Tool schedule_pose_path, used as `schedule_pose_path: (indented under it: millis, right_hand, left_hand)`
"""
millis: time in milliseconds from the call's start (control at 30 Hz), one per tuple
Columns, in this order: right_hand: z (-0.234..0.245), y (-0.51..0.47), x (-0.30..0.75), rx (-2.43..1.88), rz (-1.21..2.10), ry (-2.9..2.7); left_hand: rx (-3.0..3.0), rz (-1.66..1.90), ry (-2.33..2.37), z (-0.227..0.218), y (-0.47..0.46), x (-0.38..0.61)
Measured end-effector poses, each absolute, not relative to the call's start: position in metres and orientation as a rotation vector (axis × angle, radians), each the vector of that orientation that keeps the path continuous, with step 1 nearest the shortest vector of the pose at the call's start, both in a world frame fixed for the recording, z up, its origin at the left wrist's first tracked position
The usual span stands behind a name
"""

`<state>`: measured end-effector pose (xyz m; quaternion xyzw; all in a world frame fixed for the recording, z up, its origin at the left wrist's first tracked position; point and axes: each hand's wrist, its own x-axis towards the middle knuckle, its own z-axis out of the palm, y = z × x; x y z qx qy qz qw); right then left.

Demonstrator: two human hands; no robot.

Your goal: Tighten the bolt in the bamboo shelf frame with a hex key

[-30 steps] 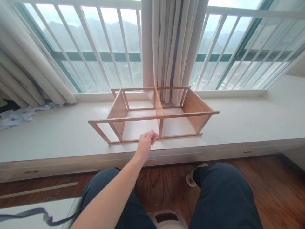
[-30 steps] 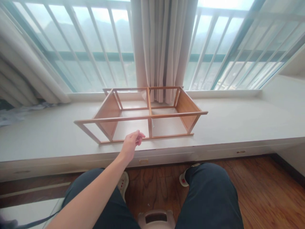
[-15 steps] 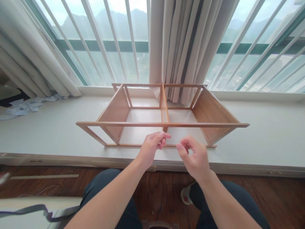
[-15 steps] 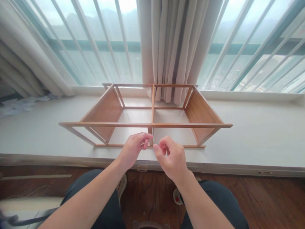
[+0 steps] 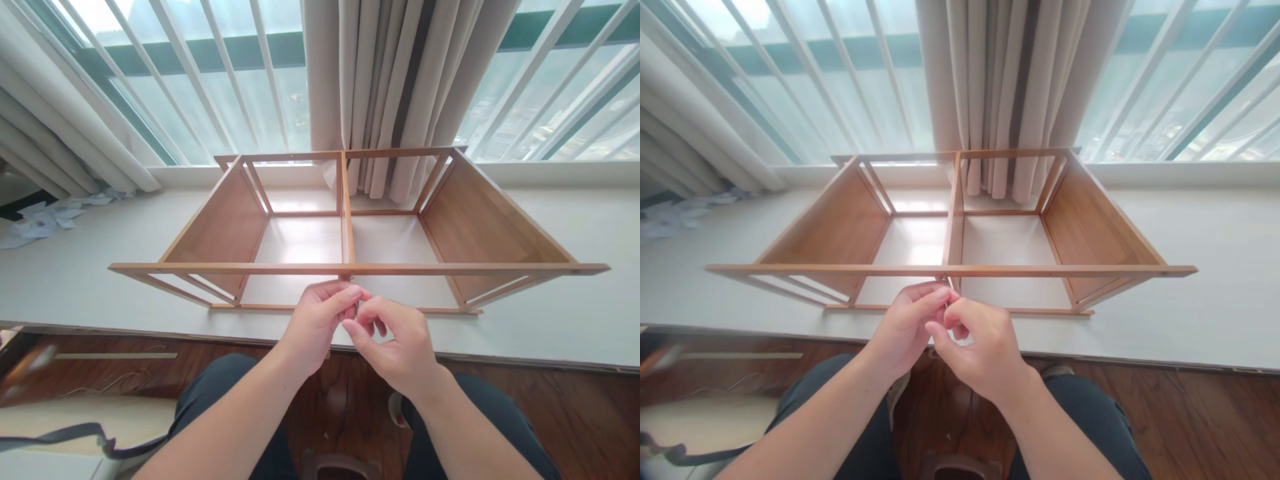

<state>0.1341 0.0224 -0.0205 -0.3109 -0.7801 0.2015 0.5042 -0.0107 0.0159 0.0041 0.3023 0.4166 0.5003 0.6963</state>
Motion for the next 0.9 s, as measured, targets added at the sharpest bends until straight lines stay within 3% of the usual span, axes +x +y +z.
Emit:
schedule_pose_path:
  millis: [300,900]
  right_hand:
    - [-0.028,0.03,0.146,-0.533,0.643,-1.957]
    - [-0.022,0.035,0.139,-0.57,0.47,-1.911]
  left_hand:
    - [0.476,1.045,0.877,0.008,0.015,-0.018]
    - [0.55,1.026,0.756,0.007,0.015,-0.018]
